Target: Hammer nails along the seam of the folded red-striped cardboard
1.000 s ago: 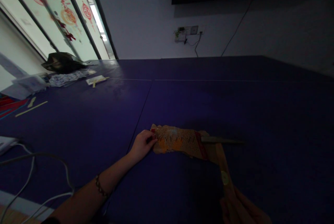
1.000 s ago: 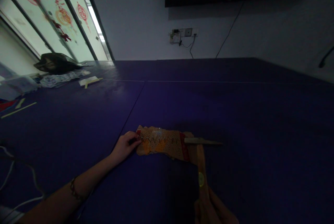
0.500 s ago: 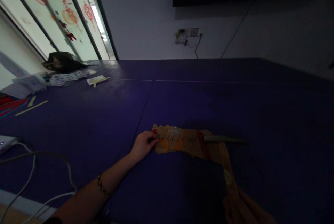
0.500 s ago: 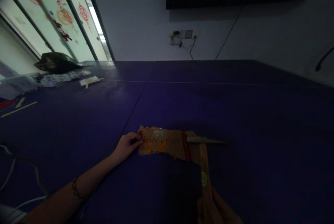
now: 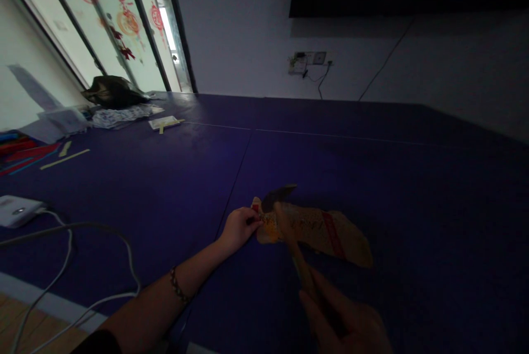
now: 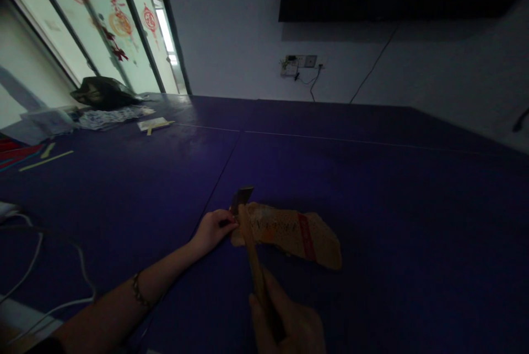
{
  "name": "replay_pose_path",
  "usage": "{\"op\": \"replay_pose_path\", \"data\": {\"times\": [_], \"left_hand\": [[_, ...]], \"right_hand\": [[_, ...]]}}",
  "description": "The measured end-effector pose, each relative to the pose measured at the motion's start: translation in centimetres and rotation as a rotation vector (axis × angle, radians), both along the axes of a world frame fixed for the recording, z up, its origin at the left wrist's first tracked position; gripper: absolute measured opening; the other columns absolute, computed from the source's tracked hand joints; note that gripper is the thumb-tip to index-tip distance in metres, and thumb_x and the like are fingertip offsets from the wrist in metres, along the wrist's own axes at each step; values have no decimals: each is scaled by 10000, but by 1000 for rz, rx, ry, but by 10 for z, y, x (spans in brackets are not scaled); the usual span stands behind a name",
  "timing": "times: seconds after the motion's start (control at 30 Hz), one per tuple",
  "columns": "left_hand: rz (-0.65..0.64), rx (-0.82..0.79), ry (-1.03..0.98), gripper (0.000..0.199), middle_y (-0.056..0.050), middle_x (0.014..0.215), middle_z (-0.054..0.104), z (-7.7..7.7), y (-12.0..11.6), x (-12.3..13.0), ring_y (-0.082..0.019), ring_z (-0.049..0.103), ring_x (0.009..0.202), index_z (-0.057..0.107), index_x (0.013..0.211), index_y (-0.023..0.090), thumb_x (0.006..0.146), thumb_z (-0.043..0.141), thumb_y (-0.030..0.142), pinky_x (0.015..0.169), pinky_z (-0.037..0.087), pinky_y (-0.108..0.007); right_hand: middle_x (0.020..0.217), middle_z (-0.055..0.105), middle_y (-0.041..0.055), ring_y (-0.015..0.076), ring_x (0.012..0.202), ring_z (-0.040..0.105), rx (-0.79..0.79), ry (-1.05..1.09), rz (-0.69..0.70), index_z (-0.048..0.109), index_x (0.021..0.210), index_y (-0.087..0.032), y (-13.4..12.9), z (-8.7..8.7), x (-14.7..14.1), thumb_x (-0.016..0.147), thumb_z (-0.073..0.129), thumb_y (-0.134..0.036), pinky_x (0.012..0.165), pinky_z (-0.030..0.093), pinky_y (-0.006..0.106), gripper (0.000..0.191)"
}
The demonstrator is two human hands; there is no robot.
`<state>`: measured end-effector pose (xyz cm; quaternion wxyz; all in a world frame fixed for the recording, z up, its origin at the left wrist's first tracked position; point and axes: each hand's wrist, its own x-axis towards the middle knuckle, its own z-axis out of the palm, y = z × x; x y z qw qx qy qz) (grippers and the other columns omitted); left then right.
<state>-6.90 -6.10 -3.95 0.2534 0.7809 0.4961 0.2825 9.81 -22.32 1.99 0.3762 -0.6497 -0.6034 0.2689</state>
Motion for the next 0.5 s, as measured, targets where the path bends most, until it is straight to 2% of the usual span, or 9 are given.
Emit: {"op": "replay_pose_path", "data": {"times": [0.1, 0.2, 0.33, 0.5], "left_hand": [[9, -20, 3, 48, -5, 694, 655, 1, 0, 0, -143, 597, 670, 652, 657, 153, 704, 661, 152, 625, 433, -229], [8, -38, 7, 71, 3, 656, 640, 2, 0, 1, -132, 581, 629, 641, 639, 147, 708, 654, 160, 586, 415, -218], [8, -30, -1, 55, -4, 679, 653, 1, 0, 1, -138, 594, 659, 663, 654, 155, 707, 653, 162, 626, 430, -225], [-3, -51, 6, 73, -23, 724, 679, -3, 1, 0, -157, 607, 677, 689, 730, 153, 732, 619, 171, 629, 439, -238]], "right_hand": [[604, 723, 88, 211, 490, 669, 11, -124, 63, 651, 1091, -70, 8, -3, -9, 828, 429, -351, 509, 545, 280, 444], [532, 701, 72, 184, 372, 614, 18, -171, 78, 676, 1044, -73, 11, -5, -10, 830, 449, -369, 413, 515, 256, 430], [449, 664, 42, 147, 259, 534, 107, -198, 82, 665, 1056, -57, 10, -3, -9, 844, 449, -354, 333, 473, 227, 424], [527, 707, 63, 168, 351, 620, 225, -296, 122, 681, 1010, -57, 14, -4, -15, 834, 440, -264, 357, 496, 205, 363]]}}
